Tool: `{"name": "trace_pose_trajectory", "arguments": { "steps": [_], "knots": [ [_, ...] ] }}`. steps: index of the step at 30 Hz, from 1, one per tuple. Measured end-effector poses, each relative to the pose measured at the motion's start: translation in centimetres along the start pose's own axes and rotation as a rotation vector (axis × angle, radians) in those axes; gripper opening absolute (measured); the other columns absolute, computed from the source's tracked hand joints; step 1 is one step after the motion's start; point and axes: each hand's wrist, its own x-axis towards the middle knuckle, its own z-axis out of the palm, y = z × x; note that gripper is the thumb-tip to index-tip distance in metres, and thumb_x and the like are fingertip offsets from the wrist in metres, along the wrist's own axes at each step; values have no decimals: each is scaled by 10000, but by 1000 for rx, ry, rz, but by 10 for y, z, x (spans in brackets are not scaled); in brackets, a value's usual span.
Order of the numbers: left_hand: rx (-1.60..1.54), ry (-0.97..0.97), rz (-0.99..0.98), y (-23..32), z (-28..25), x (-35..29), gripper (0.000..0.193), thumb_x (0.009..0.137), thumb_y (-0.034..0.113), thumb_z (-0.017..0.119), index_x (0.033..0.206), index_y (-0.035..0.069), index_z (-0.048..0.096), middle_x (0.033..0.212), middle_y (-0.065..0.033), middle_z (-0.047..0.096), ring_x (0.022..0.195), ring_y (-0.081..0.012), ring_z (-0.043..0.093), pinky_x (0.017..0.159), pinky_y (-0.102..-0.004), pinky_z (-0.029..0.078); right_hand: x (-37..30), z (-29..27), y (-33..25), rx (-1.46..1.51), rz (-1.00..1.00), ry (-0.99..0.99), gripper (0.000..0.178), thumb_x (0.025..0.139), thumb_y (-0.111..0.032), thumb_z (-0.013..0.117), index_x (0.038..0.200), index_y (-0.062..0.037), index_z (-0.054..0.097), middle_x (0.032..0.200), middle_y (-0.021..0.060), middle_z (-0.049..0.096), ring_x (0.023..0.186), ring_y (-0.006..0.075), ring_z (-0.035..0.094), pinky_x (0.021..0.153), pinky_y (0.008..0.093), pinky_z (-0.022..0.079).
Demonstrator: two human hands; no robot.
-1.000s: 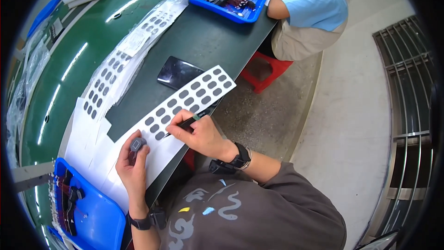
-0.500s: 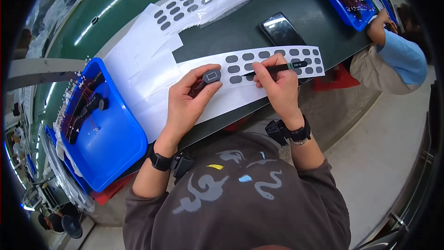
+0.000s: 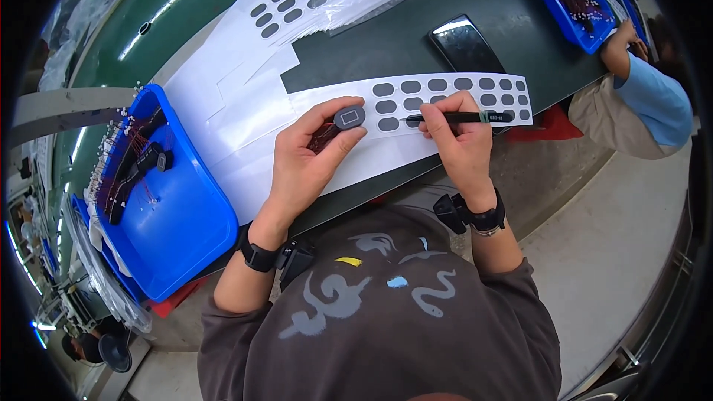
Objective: The person picks up a small electronic component and uses tweezers to apply a sticker to it before placing it in a blue tray. They then pick up a bundle of wires and organize them by hand.
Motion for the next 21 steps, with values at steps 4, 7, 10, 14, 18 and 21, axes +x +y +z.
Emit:
{"name": "trace_pose_trajectory", "arguments": {
  "steps": [4,7,10,14,18,21],
  "knots": [
    [10,10,6,-1,0,0,330,875,69,729,1201,52,678,1100,-54,703,949,-92,646,852,-227,509,-3,-2,-2,108,-69,-44,101,950,-62,649,923,-20,561,820,41,639,741,89,637,683,222,509],
    [16,1,-11,0,-1,1,334,873,68,730,1203,56,679,1098,-57,704,950,-94,649,855,-231,513,-6,-1,-2,145,-148,-29,102,948,-65,653,926,-20,564,820,42,638,746,88,636,685,221,507],
    [14,5,26,0,0,0,343,870,67,732,1209,57,678,1088,-60,703,951,-98,652,865,-237,518,-7,1,0,336,-109,116,97,948,-58,651,923,-15,568,827,51,641,747,92,636,687,227,510],
    [26,13,25,1,1,0,350,868,68,734,1213,51,675,1080,-62,703,949,-104,655,869,-241,522,-1,-1,-2,13,-24,33,87,953,-46,638,923,-7,565,844,57,641,743,96,633,685,231,513],
    [28,9,35,2,0,1,344,873,63,728,1212,44,674,1077,-65,703,952,-102,654,868,-235,522,-1,0,-6,-3,2,-24,87,958,-43,628,920,0,563,842,58,631,740,97,630,692,232,510],
    [13,1,26,2,-1,0,342,873,55,727,1210,39,674,1080,-64,704,956,-100,653,862,-233,524,-7,1,-5,117,-60,-1,110,980,-81,608,928,-1,553,822,60,620,741,110,636,706,236,511]
  ]
}}
